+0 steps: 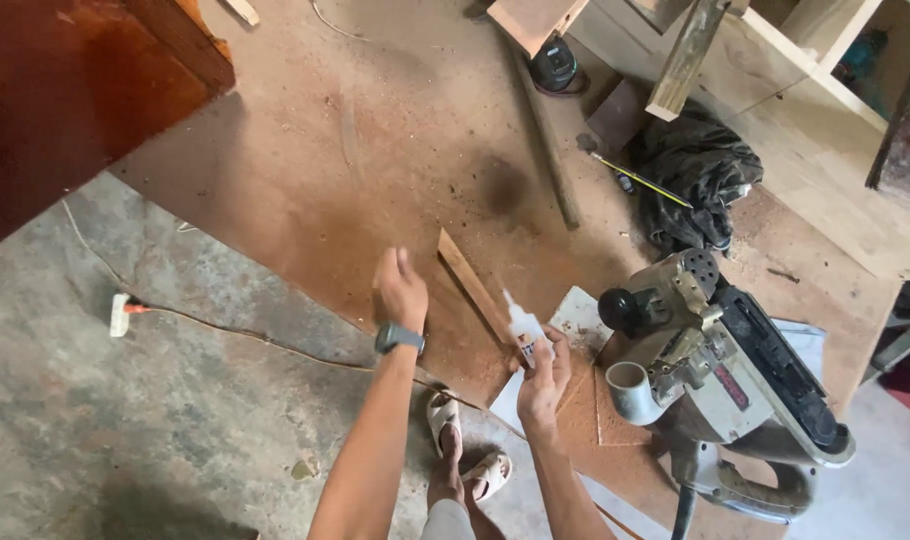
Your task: Sanding a small wooden piece using a belt sander and applying wood glue to join components.
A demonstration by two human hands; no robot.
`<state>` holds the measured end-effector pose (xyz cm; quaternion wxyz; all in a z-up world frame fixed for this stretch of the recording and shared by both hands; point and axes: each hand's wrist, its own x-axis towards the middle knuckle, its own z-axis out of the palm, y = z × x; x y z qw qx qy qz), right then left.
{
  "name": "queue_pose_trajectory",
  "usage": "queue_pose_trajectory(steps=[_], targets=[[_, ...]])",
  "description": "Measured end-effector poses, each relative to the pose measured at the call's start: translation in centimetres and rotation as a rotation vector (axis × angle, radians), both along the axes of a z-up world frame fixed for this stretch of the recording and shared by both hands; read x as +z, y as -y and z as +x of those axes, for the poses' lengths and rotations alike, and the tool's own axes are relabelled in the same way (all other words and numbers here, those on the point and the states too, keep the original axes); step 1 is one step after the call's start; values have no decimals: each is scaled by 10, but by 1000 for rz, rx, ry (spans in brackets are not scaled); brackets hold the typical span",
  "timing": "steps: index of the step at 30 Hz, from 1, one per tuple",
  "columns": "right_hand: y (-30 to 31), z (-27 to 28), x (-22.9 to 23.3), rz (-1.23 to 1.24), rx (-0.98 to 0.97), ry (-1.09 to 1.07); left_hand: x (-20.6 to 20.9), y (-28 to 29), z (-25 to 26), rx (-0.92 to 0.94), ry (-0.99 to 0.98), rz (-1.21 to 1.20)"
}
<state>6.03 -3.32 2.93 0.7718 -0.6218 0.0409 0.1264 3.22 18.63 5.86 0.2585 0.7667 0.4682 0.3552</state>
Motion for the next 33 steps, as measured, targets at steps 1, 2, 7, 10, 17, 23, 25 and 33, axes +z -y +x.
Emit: queue_pose_trajectory(steps=[1,2,7,10,17,23,25,33], targets=[[0,4,3,9,4,3,-14,1,-8,4,3,9],[0,8,6,-29,12,12,-27,1,-16,-68,-77,69],[-10,27,28,-156,30,-25,-33,8,-18,-346,-314,185],[-14,33,28,-207,98,-52,-35,6,-15,-337,-356,177],[-13,39,20,-148,75,-126,-28,0,12,-210,-380,-153],[-16,37,28,-138,84,-124,-29,2,31,5,-340,-231],[-16,36,30,-143,92,-108,-35,1,34,29,-333,-253],[-14,33,22,-117,107,-79,-31,-3,35,67,-287,-334]])
